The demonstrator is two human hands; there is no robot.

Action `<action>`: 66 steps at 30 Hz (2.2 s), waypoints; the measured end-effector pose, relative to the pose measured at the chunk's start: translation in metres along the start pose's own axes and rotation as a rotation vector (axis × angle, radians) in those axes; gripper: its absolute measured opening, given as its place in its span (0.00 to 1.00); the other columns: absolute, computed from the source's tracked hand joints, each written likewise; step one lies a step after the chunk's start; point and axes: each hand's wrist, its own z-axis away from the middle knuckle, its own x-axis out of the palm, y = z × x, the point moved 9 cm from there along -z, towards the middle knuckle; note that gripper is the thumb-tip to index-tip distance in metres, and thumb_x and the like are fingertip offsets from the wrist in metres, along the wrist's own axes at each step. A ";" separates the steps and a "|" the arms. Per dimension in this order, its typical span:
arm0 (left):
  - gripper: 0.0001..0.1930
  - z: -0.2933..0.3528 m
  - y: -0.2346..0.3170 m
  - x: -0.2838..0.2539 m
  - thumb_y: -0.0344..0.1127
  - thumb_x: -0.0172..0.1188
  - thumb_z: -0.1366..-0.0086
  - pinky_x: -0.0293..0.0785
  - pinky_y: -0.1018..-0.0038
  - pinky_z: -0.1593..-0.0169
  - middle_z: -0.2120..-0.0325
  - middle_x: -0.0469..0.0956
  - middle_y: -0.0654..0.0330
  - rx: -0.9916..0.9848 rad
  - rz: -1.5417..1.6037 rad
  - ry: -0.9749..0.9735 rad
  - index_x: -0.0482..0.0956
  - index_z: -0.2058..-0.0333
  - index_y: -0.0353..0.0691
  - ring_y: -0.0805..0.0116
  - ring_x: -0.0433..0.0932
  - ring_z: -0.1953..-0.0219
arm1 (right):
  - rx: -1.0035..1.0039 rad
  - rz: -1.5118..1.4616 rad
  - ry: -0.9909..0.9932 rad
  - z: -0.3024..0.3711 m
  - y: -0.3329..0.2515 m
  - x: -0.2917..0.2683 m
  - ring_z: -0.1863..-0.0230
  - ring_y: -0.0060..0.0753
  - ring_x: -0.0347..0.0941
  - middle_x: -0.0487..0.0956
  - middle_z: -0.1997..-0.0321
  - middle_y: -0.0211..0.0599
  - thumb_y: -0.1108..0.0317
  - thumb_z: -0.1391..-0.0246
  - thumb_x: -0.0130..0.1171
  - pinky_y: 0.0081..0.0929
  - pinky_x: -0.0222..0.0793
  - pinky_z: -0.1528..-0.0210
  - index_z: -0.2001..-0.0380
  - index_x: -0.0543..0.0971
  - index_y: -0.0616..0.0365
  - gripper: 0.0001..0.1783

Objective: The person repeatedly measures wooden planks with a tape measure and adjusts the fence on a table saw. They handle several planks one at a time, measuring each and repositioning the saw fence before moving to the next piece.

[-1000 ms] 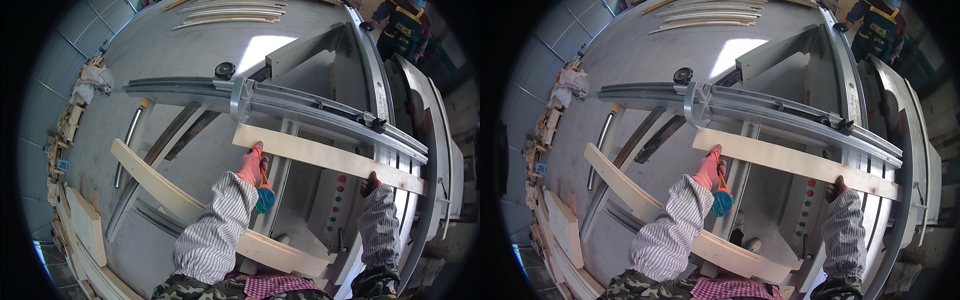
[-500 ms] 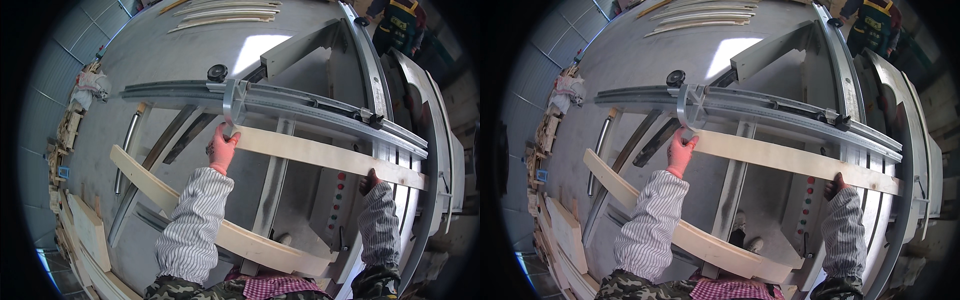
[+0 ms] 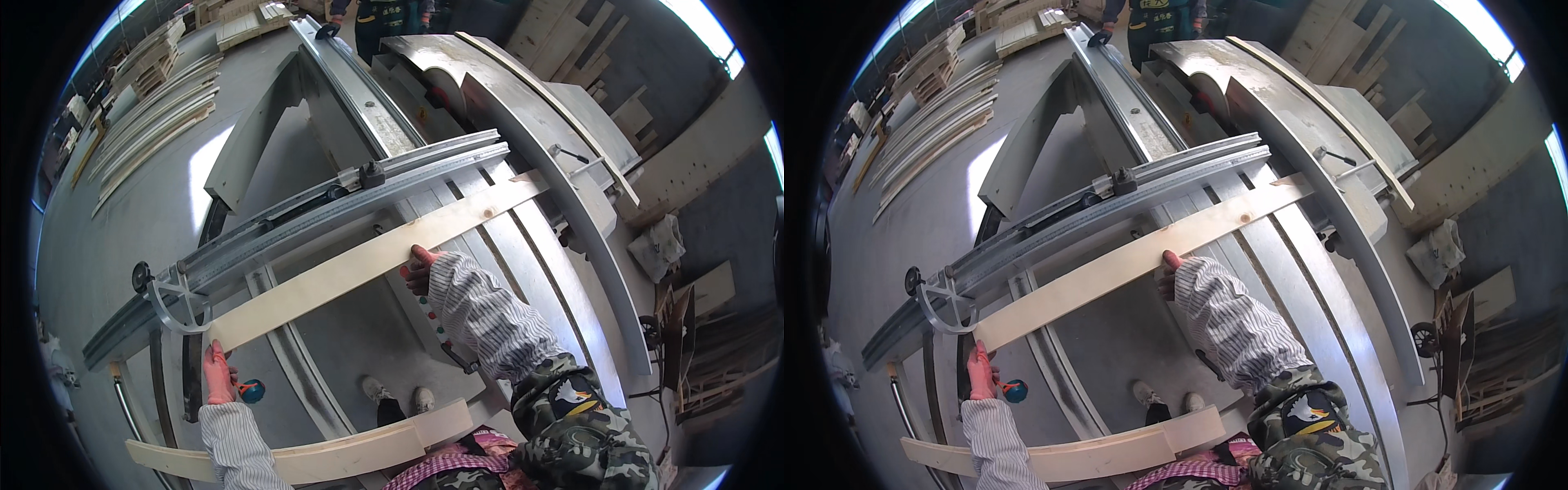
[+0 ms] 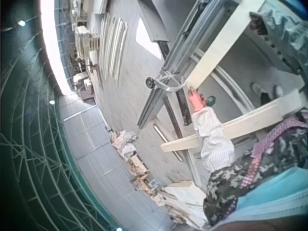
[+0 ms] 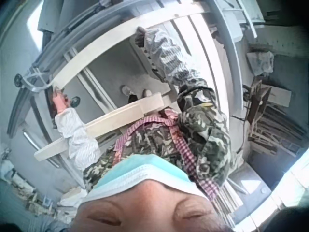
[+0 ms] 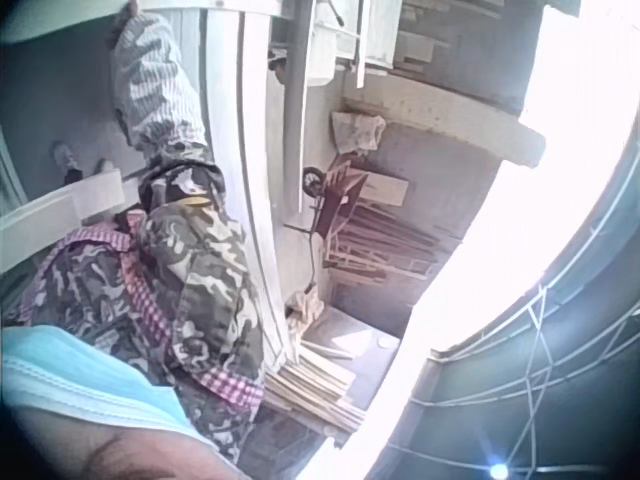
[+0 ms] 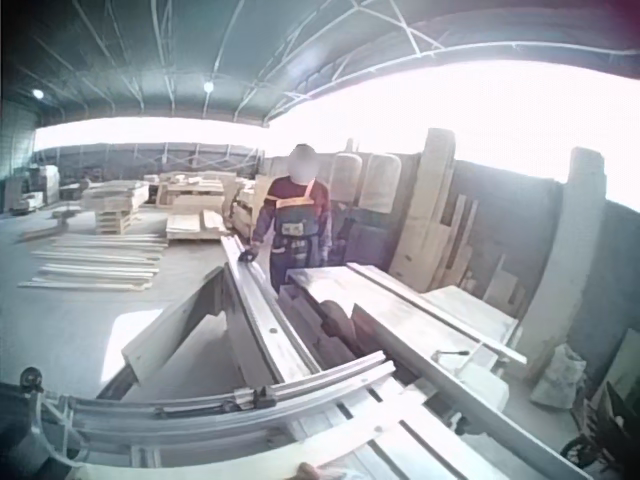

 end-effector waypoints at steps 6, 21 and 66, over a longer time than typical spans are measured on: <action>0.23 -0.021 -0.007 0.005 0.57 0.54 0.31 0.58 0.81 0.82 0.72 0.69 0.68 -0.079 0.270 0.084 0.72 0.49 0.46 0.77 0.64 0.81 | -0.106 -0.341 -0.883 -0.004 0.000 0.051 0.81 0.21 0.50 0.54 0.83 0.19 0.40 0.42 0.59 0.24 0.48 0.77 0.86 0.57 0.41 0.30; 0.18 0.016 -0.024 -0.009 0.52 0.57 0.31 0.58 0.80 0.81 0.77 0.63 0.69 -0.110 0.277 0.007 0.73 0.53 0.46 0.79 0.62 0.80 | -0.233 -0.055 -0.016 0.004 -0.007 0.013 0.68 0.38 0.80 0.83 0.65 0.45 0.44 0.40 0.58 0.34 0.82 0.64 0.59 0.80 0.66 0.29; 0.24 0.067 0.074 -0.011 0.44 0.65 0.37 0.74 0.70 0.68 0.66 0.77 0.58 0.515 -0.249 0.317 0.74 0.45 0.44 0.65 0.78 0.70 | -0.987 1.779 0.383 0.059 -0.106 0.037 0.36 0.47 0.67 0.72 0.38 0.46 0.53 0.47 0.65 0.41 0.67 0.37 0.46 0.79 0.48 0.26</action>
